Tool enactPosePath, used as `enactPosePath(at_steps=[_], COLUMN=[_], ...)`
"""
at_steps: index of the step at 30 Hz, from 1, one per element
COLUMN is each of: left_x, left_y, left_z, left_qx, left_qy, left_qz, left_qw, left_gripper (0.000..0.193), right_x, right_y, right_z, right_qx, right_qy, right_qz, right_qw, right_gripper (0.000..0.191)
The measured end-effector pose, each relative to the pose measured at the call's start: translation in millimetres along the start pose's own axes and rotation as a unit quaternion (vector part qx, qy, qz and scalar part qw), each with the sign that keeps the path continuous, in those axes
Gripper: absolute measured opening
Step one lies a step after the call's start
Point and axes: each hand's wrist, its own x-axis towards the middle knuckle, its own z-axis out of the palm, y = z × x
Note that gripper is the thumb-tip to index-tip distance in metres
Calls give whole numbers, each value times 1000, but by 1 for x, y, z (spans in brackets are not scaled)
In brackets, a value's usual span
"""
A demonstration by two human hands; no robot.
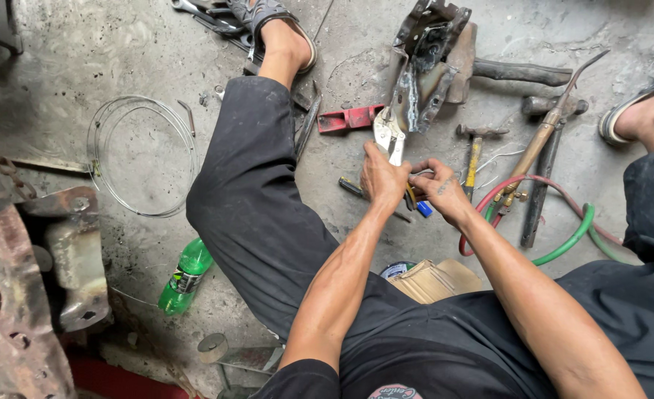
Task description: The person sits on the floor and uses a hammer and chisel to shape a metal part. They then use pliers to hold the part and apply a welding torch to fuse it, feeding a wire into the molten area.
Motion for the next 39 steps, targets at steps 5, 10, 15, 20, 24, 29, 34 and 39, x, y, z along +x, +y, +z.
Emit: enactPosePath(at_steps=[5,10,15,20,24,29,34,39], left_x=[-3,5,9,3,-3,17,20,16], left_y=[-2,-20,-41,-57,-65,-87,-129,-129], left_z=[7,11,11,13,14,10,15,24], left_qx=[-28,-52,-46,-59,-70,-84,156,209], left_qy=[-18,-54,-45,-56,-43,-115,-205,-189], left_qz=[-44,-106,-100,-133,-157,-218,-85,-93], left_qw=[998,992,993,988,984,965,963,955], left_gripper=[77,76,71,60,61,60,51,45], right_x=[0,1,0,-8,-15,-12,-13,-25], right_y=[4,7,7,13,20,28,33,47], right_z=[-6,-7,-14,-19,-11,-27,-111,-182], right_qx=[-3,-13,-100,-132,-156,-232,-289,-375], right_qy=[5,-15,7,-11,-8,17,237,272], right_qz=[-4,-1,-18,-32,-30,-122,-143,-69], right_qw=[1000,1000,995,991,987,965,917,884], right_gripper=[28,28,39,41,39,38,35,40])
